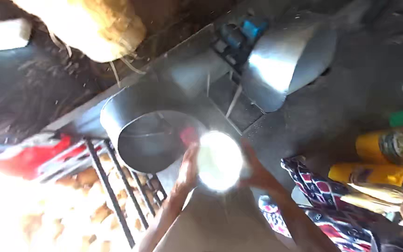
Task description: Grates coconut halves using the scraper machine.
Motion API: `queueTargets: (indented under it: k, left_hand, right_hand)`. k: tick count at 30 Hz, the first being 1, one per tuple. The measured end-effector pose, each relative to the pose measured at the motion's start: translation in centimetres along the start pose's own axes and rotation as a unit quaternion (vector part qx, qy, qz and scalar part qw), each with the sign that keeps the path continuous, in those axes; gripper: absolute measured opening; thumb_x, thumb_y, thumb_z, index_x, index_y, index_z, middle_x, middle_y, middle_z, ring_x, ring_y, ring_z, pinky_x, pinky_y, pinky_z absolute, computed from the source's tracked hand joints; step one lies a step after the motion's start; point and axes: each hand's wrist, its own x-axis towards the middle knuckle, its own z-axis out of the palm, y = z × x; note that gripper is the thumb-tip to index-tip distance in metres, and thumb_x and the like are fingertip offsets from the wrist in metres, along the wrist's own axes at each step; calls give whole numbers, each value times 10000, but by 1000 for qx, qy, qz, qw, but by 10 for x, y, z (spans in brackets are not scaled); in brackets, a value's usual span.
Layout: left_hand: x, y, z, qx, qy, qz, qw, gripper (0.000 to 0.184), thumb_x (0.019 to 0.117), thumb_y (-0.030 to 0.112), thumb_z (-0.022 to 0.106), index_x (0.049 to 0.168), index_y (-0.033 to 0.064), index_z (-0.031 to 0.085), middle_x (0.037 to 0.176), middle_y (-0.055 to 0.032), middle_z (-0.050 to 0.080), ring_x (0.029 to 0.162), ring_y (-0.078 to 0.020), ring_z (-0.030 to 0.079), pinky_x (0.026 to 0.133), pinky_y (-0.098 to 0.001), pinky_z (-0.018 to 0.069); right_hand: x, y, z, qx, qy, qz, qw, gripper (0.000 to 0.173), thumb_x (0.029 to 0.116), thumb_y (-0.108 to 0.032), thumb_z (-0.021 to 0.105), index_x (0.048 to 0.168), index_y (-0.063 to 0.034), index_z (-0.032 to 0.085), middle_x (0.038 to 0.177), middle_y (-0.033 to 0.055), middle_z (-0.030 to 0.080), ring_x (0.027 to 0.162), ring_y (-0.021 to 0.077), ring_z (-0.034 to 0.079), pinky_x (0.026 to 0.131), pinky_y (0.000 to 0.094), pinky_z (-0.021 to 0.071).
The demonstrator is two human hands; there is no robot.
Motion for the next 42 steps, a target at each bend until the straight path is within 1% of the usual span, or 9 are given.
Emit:
queueTargets:
  k: [4,7,10,13,16,19,24,30,42]
  left_hand:
    - [-12,2,-2,-83,40,-95,991,439,1132,311,289,1334,60,588,1085,-74,726,951,-147,716,832,-348,618]
    - [-37,-27,-18,-189,64,43,979,663,1094,510,160,1507,48,396,1370,-125,619,1205,-218,635,980,-430,561]
    - [-57,-74,-27,-88,139,157,974,1099,867,716,609,1560,-48,232,1569,-184,411,1398,-229,481,1127,-401,464]
    - [-46,-102,-42,-66,183,155,969,1365,717,825,685,1567,-78,115,1566,-209,397,1405,-214,470,1144,-374,452]
    - [1,-108,-70,-57,271,109,955,1391,685,747,767,1580,-64,78,1556,-224,395,1389,-203,472,1127,-359,452]
    - [68,-103,-106,7,305,51,951,1182,737,464,858,1583,1,175,1453,-221,502,1270,-213,574,1048,-392,522]
    - [126,-44,-104,169,283,-20,944,597,858,450,789,1296,85,609,1119,-181,678,992,-333,661,813,-571,556]
    - [143,-28,-94,378,275,-33,883,638,889,592,694,1167,19,662,1146,-285,651,1073,-479,630,840,-677,511]
    - [123,-70,-119,54,212,-3,976,406,1031,332,584,1346,76,578,1171,-134,681,1014,-223,673,886,-450,569]
  right_hand:
    - [37,7,-5,-24,-116,-90,989,1290,602,-587,928,1574,-49,273,1618,150,340,1451,167,413,1184,354,418]
    - [52,29,10,4,-82,-69,994,1204,584,-590,933,1496,-31,380,1531,107,458,1387,136,480,1146,335,459]
    - [50,44,38,21,-60,-11,998,1233,592,-598,920,1503,-5,338,1574,146,389,1440,162,418,1172,347,427]
    - [59,63,70,21,-49,18,998,1280,574,-636,913,1500,28,330,1629,234,274,1504,241,329,1208,384,375]
    - [98,97,106,0,0,130,992,1200,637,-466,910,1503,80,283,1468,211,490,1290,178,560,1038,334,535]
    - [163,136,148,108,59,242,962,866,891,-103,692,1591,-94,183,1351,198,552,1068,248,668,849,435,617]
    - [236,114,159,249,120,295,915,216,1052,-286,496,1230,-180,553,1028,26,652,884,161,650,726,375,574]
    - [230,132,150,333,98,314,884,313,1092,-403,389,1233,-183,562,1110,15,669,1050,156,654,909,400,564]
    - [232,118,120,200,28,298,933,492,1092,-469,358,1431,-136,488,1352,79,595,1182,228,617,960,469,563]
